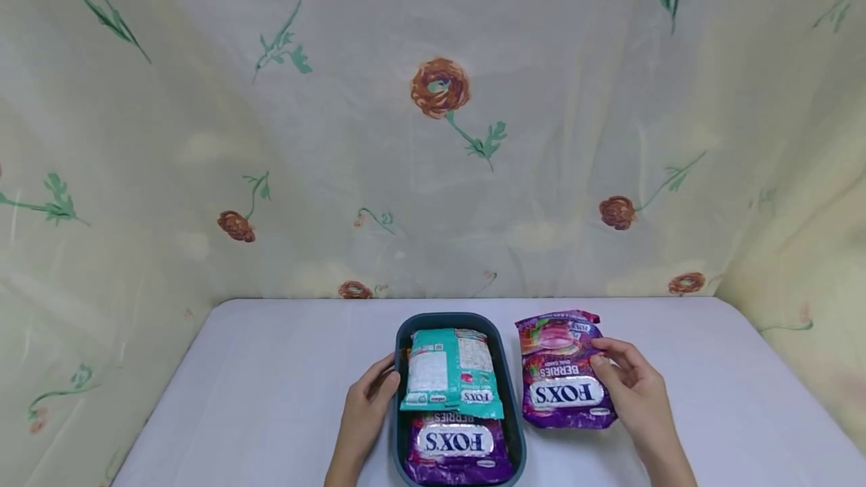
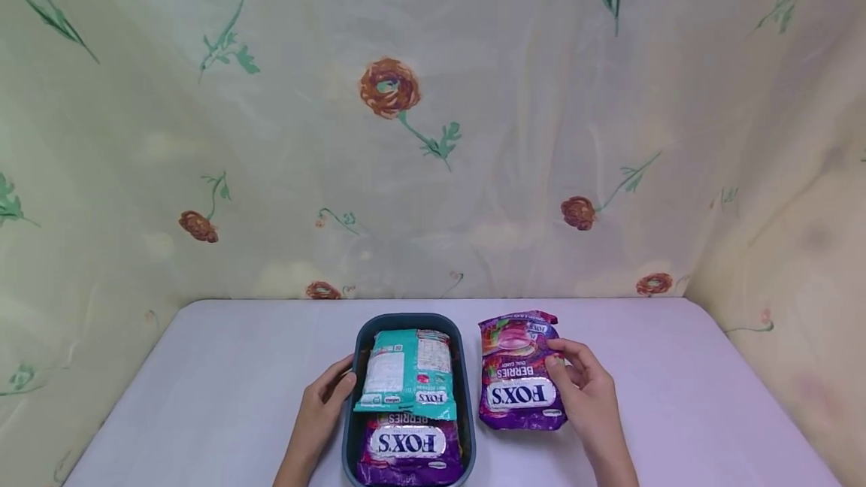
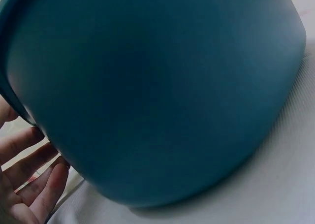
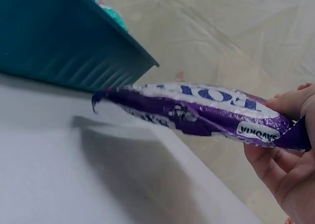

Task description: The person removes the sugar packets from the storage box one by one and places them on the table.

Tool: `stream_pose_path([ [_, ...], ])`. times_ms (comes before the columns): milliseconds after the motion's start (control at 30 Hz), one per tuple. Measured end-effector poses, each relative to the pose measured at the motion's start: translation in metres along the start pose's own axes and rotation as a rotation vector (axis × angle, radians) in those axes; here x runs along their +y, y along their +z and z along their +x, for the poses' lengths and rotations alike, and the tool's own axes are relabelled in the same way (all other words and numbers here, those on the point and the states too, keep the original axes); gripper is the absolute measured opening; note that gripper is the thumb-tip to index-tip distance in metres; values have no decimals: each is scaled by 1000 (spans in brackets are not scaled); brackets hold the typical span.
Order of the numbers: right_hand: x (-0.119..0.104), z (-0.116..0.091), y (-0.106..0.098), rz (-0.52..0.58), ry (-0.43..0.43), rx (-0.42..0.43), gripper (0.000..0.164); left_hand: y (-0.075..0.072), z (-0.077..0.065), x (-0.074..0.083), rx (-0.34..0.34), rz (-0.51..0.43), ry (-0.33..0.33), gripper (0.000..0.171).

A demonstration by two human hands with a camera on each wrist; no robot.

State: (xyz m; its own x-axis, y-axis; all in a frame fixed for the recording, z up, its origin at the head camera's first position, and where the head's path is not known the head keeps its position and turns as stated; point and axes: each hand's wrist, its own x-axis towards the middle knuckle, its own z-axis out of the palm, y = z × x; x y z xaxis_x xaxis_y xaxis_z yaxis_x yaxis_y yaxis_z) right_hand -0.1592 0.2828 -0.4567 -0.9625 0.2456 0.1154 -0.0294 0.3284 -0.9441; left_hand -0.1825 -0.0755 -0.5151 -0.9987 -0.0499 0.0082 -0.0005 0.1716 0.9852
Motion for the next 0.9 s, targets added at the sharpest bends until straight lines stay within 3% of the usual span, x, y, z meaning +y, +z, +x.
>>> stream_pose_path([
  [267, 3, -4, 10, -51, -7, -14, 39, -1, 2, -6, 2, -10, -4, 44],
  [467, 6, -3, 14, -59, -18, -18, 34, 0, 0, -2, -16, -36, 14, 45],
  [900, 12, -2, 13, -131, 41, -29, 31, 1, -3, 3, -11, -37, -2, 45],
])
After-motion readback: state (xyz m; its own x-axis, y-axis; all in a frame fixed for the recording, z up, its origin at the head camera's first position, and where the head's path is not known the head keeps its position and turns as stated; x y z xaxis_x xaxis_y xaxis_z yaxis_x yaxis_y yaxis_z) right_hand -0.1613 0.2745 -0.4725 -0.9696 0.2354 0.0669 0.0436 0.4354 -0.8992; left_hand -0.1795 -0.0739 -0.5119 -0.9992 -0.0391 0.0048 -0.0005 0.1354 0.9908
